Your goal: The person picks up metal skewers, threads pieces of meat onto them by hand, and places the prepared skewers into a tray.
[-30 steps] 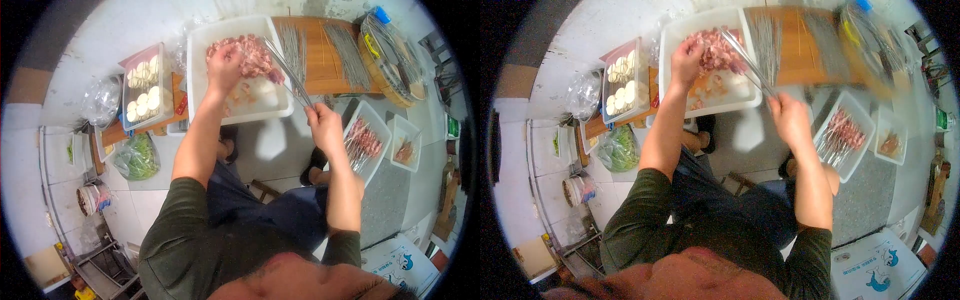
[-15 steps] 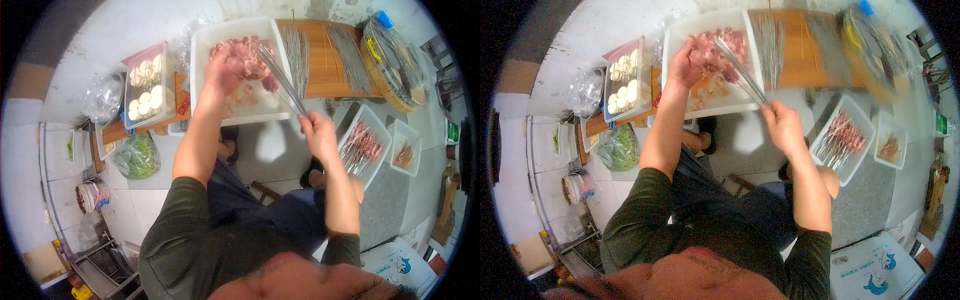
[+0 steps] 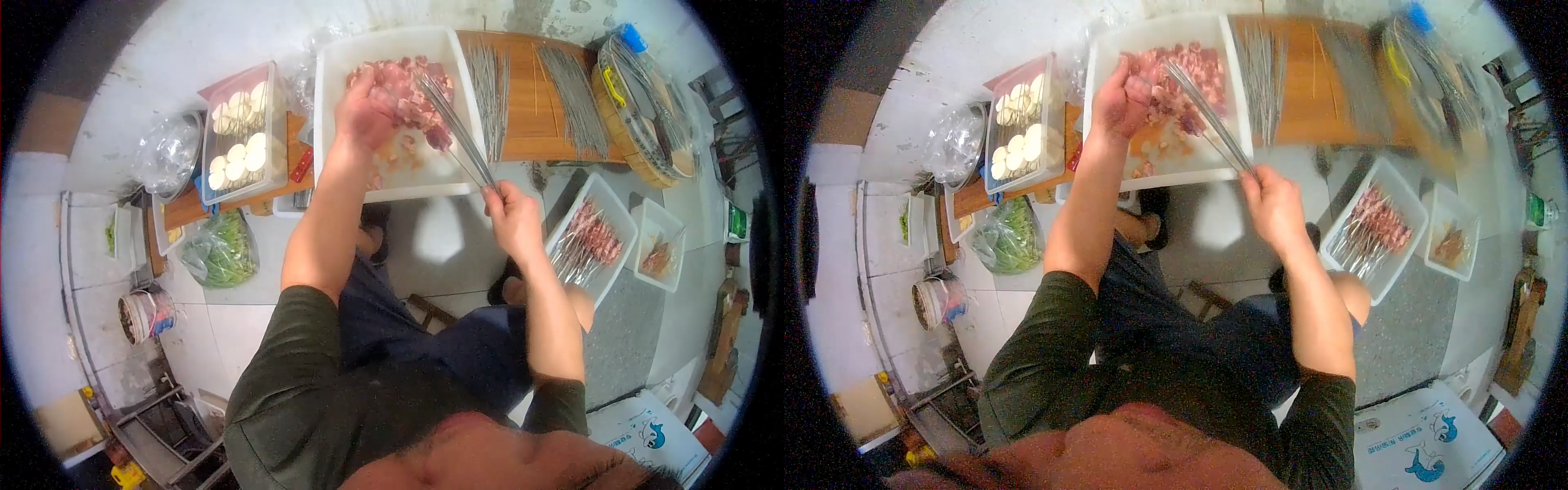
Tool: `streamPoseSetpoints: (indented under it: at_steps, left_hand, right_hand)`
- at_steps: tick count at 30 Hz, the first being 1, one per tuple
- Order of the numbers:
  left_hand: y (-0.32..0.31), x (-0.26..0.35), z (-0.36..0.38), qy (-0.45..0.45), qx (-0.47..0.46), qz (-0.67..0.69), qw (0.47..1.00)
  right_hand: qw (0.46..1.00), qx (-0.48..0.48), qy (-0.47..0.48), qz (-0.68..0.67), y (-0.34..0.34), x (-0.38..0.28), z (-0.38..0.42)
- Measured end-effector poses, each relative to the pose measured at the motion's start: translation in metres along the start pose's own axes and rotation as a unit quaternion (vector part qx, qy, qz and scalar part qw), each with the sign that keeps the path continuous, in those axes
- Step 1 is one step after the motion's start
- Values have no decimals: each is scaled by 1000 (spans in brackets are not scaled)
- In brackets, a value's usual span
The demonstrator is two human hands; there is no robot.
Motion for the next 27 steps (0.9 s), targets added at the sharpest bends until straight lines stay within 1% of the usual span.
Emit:
streamPoseSetpoints:
  at_steps: [3, 6, 9, 12, 14, 16, 18, 21, 24, 27]
  left_hand:
    - [-19, -6, 7, -49, 90, -27, 994]
    - [-19, -7, 5, -69, 108, -23, 992]
    - [-23, -9, 8, -73, 110, -22, 991]
    - [-22, -8, 8, -48, 73, -44, 995]
    - [-23, -9, 9, -56, 100, -33, 993]
    - [-25, -11, 9, -61, 99, -13, 993]
    - [-26, -13, 9, -65, 71, 14, 995]
    - [-17, -10, 5, -80, 60, -16, 995]
    - [-21, -13, 6, -100, 73, 19, 992]
    - [-23, -14, 7, -132, 85, 14, 987]
  right_hand:
    - [1000, 5, -7, 7, 0, -3, 0]
    - [1000, 8, -5, 13, -1, -3, 0]
    - [1000, 5, -6, 18, -4, -1, 0]
    - [1000, -5, -12, 3, -6, -2, -1]
    - [1000, 2, -8, -5, -8, -2, -2]
    - [1000, 23, 5, -2, -12, -1, -2]
    - [1000, 22, 7, 4, -16, 2, -3]
    - [1000, 22, 1, 3, -19, 1, -3]
    - [1000, 26, -2, -4, -23, -1, -3]
    - [999, 34, -4, -7, -26, -3, -4]
Point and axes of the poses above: each hand's wrist, its own z-axis away from the middle knuckle, its own y-axis out of the back of the hand, x = y × z, the point moved 3 cm from there along -z, towards the middle knuckle, and after that the axes turned 15 degrees about z, right-handed, at the moved point
